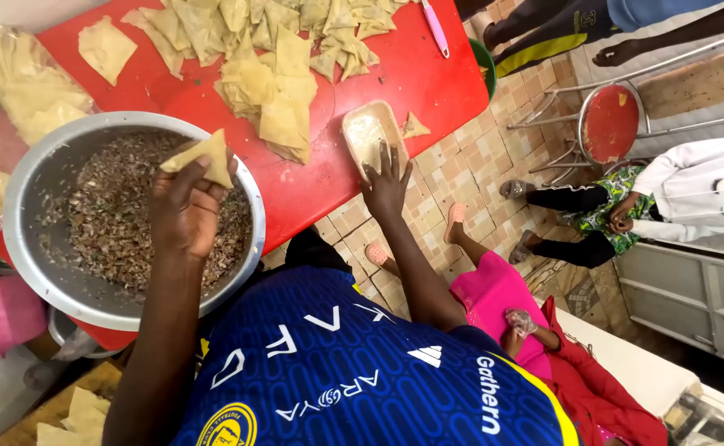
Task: Filling and folding dough to make samosas
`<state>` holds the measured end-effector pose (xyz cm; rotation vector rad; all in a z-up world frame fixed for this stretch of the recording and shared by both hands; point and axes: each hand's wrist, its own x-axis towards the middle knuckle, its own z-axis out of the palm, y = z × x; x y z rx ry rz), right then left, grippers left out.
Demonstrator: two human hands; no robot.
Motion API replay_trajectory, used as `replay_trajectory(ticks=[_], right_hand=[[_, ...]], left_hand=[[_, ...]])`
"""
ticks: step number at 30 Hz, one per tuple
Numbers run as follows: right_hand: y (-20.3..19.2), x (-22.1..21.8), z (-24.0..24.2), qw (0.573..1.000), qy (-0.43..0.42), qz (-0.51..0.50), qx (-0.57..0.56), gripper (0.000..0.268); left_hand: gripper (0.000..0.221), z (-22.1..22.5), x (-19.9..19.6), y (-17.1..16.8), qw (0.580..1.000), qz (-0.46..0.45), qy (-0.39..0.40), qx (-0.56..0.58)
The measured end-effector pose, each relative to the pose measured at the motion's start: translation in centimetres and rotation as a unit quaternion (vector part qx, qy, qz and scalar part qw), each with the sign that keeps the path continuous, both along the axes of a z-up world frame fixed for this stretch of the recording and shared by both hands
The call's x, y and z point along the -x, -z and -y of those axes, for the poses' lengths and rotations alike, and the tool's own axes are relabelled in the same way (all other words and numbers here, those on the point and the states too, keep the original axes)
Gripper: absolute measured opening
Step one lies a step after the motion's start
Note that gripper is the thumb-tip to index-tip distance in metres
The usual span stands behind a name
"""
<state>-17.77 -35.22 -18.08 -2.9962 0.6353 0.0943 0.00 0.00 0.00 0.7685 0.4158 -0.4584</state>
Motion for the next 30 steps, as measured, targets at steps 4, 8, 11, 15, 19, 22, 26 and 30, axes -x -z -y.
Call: replay_trajectory(ticks=[4, 8, 11, 15, 19, 22, 26, 30], right_hand=[[4.2, 0.3, 2.1, 0.999, -0.009, 0.0, 0.039, 0.027], [2.1, -1.4, 3.1, 0.983, 0.079, 0.105, -0.132, 0.049], [-8.8, -4.0, -1.8, 0.873, 0.134, 0.207, -0.42, 0.058], [-20.4, -8.4, -7.4, 0.719, -0.028, 0.254, -0.647, 0.031], [-26.7, -10.6, -12.8, 0.667, -0.172, 0.231, -0.687, 0.037], [-28.4, -11.8, -16.6, 0.656, -0.265, 0.195, -0.679, 0.053], [-28.8, -12.6, -21.1, 0.68, -0.342, 0.209, -0.614, 0.058], [-25.9, -12.7, -24.1, 0.767, -0.402, 0.33, -0.376, 0.04]], left_hand=[[0.025, -1.1, 0.5, 0.6, 1.0, 0.016, -0.01, 0.01], [0.027, -2.2, 1.1, 3.1, 0.994, 0.105, -0.004, 0.007], [0.038, -2.6, 1.9, 6.5, 0.981, 0.195, 0.005, -0.013], [0.048, -3.0, 2.4, 5.4, 0.931, 0.34, 0.059, -0.116], [0.056, -2.7, 2.4, 0.6, 0.935, 0.35, 0.033, -0.046], [0.064, -3.7, 2.4, -0.9, 0.926, 0.372, 0.055, -0.027], [0.059, -5.4, 2.6, 0.0, 0.935, 0.346, 0.03, -0.066], [0.043, -5.1, 3.0, 2.4, 0.977, 0.196, -0.086, -0.004]])
